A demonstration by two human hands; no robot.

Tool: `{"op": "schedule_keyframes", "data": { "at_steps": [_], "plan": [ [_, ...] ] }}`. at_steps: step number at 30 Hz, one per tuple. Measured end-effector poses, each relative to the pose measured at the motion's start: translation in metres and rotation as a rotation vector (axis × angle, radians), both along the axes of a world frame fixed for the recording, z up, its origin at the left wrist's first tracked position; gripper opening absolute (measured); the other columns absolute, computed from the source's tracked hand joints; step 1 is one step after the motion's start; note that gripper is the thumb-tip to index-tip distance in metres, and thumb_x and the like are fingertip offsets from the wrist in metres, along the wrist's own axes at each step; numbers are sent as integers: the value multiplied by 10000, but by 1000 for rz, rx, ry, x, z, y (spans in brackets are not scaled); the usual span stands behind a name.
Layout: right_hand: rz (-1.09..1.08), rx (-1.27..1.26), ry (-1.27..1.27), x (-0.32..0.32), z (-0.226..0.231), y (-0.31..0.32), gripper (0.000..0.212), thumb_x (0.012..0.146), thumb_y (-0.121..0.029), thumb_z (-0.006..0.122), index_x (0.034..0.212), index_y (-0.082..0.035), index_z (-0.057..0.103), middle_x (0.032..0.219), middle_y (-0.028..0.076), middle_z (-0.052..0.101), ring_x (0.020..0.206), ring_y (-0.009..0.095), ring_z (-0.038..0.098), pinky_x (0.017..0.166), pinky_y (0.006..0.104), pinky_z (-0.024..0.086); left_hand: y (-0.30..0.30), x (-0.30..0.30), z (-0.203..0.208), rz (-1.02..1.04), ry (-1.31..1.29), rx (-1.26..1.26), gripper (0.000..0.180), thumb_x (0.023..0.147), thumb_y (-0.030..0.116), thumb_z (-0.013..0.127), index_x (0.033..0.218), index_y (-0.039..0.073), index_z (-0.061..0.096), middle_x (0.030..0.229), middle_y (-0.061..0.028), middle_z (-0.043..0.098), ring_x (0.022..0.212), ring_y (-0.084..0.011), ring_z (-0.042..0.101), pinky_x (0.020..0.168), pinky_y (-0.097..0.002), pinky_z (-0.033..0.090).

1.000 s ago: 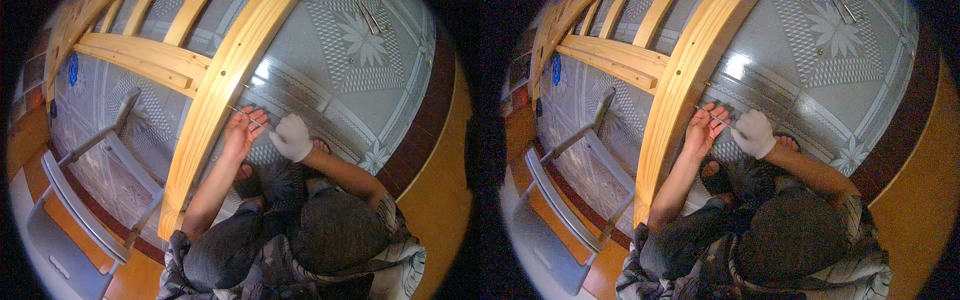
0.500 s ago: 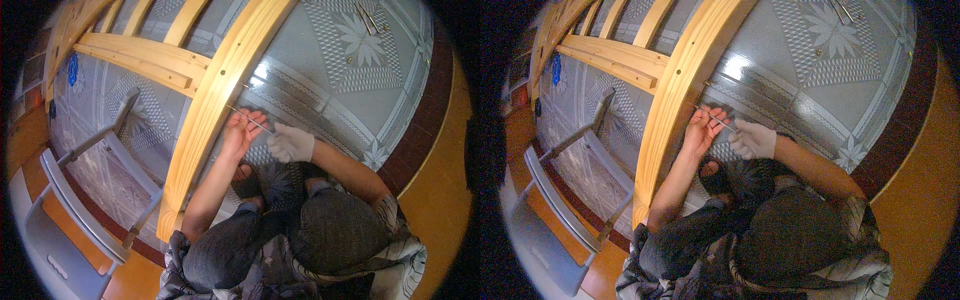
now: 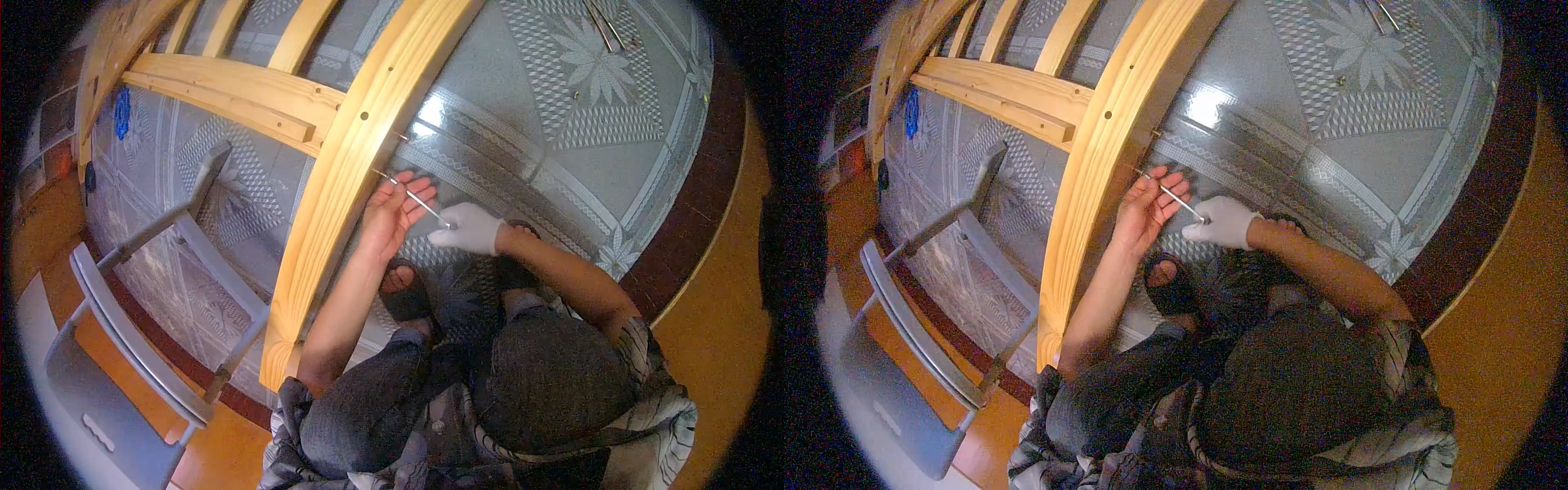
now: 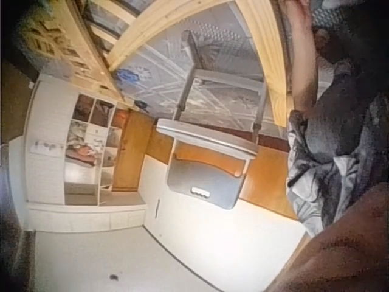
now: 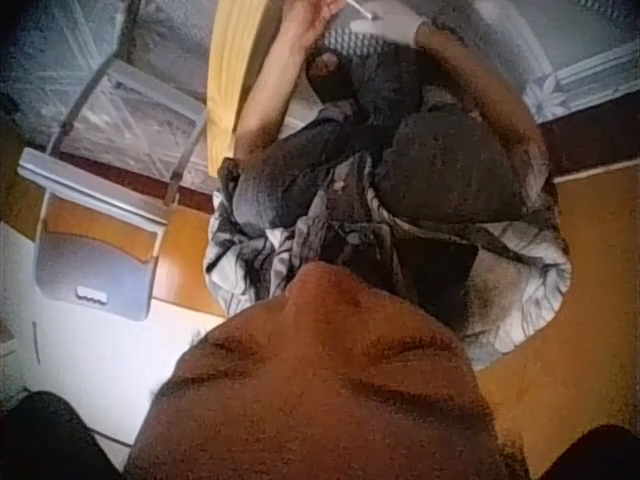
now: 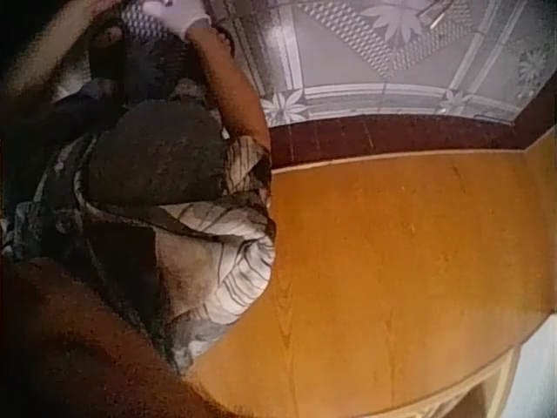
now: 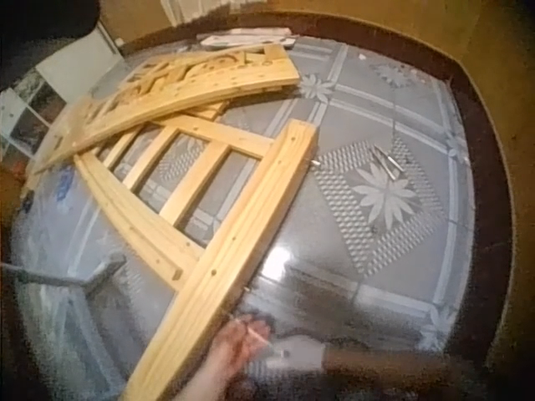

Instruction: The person uses a screwdriver to drive screws into pre-drilled holes to assemble a wooden bed frame component on a tiled floor.

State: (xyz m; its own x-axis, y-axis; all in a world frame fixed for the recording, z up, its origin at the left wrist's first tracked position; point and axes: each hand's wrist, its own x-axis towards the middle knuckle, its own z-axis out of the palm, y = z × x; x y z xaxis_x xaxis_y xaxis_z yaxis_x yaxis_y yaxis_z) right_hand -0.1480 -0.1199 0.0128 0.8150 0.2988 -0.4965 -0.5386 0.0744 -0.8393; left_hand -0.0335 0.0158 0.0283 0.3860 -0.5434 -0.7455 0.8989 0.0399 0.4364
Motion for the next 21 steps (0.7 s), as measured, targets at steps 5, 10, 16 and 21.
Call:
{"op": "schedule_keyframes", "data": {
  "at_steps": [5, 10, 16, 21],
  "plan": [
    [135, -885, -106, -1, 19, 1, 317, 740, -387, 518, 724, -75, 570, 707, 120, 583, 673, 317, 568, 600, 416, 435, -8, 1, 5, -91, -55, 115, 206, 902, 141, 368, 1066, 30, 422, 1044, -164, 532, 939, -252, 555, 790, -358, 489],
    [88, -854, -265, -10, 3, -3, 392, 773, -444, 478, 748, -59, 552, 704, 134, 569, 671, 303, 571, 590, 418, 431, -4, 2, -2, -31, -41, 124, 155, 908, 131, 346, 980, 31, 440, 1031, -181, 536, 931, -262, 558, 766, -369, 493],
    [-100, 902, 754, -10, -14, -8, 482, 825, -528, 390, 684, -84, 517, 566, 12, 448, 473, 123, 412, 421, 270, 330, 0, 0, -7, 21, -5, 43, 144, 904, 121, 355, 962, 34, 453, 1022, -186, 539, 933, -275, 556, 772, -379, 491],
    [-263, 1001, 675, -12, -14, -5, 425, 810, -470, 455, 674, -73, 526, 536, 4, 419, 449, 115, 382, 406, 256, 314, -3, 1, 0, 3, 0, 62, 179, 902, 126, 362, 1016, 25, 457, 1040, -173, 534, 952, -270, 547, 785, -373, 487]
  ]
}}
